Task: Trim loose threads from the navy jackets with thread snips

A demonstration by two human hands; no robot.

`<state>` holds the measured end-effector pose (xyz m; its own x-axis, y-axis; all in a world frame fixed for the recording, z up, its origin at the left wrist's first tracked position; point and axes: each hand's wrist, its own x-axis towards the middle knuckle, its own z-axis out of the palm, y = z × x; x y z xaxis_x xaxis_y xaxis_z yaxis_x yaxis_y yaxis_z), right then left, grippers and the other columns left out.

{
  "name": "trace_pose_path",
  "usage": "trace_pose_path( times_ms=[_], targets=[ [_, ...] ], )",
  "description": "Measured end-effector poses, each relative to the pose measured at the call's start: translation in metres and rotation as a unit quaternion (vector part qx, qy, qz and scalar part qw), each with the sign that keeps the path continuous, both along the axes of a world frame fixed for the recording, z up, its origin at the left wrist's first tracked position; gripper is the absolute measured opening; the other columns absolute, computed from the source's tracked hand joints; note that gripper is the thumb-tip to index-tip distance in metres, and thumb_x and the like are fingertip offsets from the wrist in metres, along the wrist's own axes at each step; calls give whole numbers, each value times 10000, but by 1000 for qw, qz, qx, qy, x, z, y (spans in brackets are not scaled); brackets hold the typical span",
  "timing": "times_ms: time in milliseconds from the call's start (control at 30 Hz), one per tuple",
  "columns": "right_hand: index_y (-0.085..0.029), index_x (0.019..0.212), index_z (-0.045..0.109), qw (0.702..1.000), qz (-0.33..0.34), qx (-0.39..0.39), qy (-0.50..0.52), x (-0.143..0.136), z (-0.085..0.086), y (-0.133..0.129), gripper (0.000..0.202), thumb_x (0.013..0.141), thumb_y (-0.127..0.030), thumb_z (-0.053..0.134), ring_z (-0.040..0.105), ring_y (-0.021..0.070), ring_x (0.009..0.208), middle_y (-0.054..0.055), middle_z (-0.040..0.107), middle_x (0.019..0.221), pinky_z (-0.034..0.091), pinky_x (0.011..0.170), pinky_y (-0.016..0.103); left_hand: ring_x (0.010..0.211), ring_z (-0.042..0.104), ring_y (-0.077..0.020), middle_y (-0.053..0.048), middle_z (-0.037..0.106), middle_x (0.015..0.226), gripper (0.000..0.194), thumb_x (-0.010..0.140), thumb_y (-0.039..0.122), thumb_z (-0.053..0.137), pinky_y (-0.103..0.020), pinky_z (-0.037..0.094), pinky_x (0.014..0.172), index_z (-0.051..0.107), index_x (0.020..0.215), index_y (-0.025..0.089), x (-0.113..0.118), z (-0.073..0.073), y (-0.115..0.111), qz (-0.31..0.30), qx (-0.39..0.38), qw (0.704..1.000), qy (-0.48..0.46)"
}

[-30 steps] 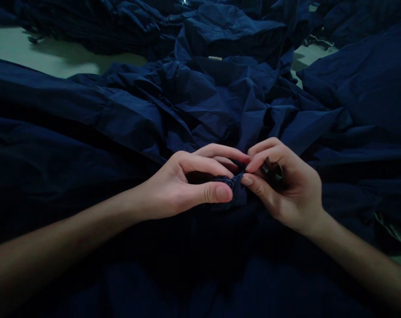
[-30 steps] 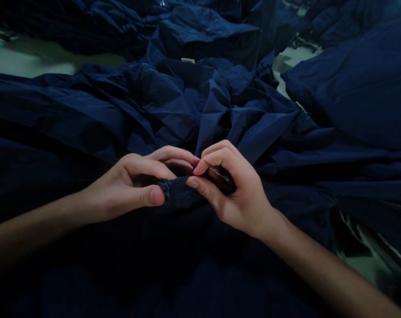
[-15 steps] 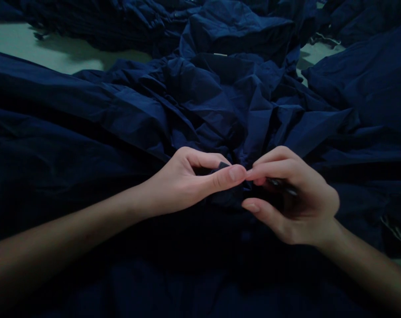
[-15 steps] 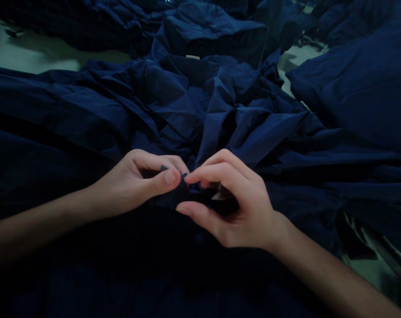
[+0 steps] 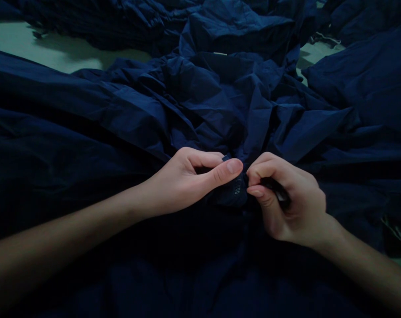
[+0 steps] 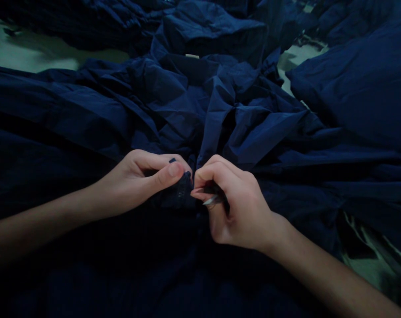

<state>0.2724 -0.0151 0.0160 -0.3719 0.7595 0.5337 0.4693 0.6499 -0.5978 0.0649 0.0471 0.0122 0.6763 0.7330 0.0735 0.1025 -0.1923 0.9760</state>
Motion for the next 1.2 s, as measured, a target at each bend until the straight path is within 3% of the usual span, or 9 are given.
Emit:
trace_pose_path(
  times_ms=[267,333,400,467,567,767,1200],
  targets=[
    [-210,921,554,999,13,-19,45,1,-4,2,101,995,-162,605,527,133,651,15,565,800,429,567,291,685,664,-188,-54,711,749,557,951,662,653,-271,518,562,703,711,161,-2,-2,2,14,-45,999,-3],
    [-213,1002,571,997,11,-32,70,3,-4,-1,57,1010,-245,617,528,150,697,26,552,849,437,593,309,674,660,-186,-54,710,746,572,942,675,656,-270,515,555,694,699,159,-2,-1,2,15,-60,998,-9],
    [-209,1137,575,994,16,-49,98,6,-5,-2,222,1033,-404,593,534,184,775,54,538,935,466,638,339,672,657,-183,-58,709,751,594,937,687,656,-270,516,560,684,680,152,-2,-1,2,17,-76,997,-17],
    [-206,1239,554,992,30,-59,108,10,-7,-3,322,1054,-467,521,549,215,859,83,537,1031,507,708,372,680,655,-180,-54,700,738,612,923,701,668,-264,516,576,677,663,147,-2,-1,2,18,-91,995,-24],
    [-203,1266,548,997,35,-32,62,13,-8,1,240,1068,-297,452,577,232,957,107,559,1120,544,806,400,700,653,-158,-34,698,731,603,875,716,720,-230,515,612,712,705,137,-2,-2,4,15,-123,991,-46],
    [-161,1221,650,993,10,114,-30,12,-3,8,289,935,-158,694,622,234,958,117,636,1077,568,738,362,816,708,-150,-53,775,860,487,886,625,771,-181,537,691,805,813,145,-4,-5,6,0,-135,985,-106],
    [-179,1173,712,993,1,115,-31,10,-5,7,232,946,-144,748,643,192,885,91,669,1027,585,703,340,842,709,-167,-68,777,882,548,850,692,750,-197,536,681,829,787,153,-2,-2,6,2,-74,994,-86]
  ],
)
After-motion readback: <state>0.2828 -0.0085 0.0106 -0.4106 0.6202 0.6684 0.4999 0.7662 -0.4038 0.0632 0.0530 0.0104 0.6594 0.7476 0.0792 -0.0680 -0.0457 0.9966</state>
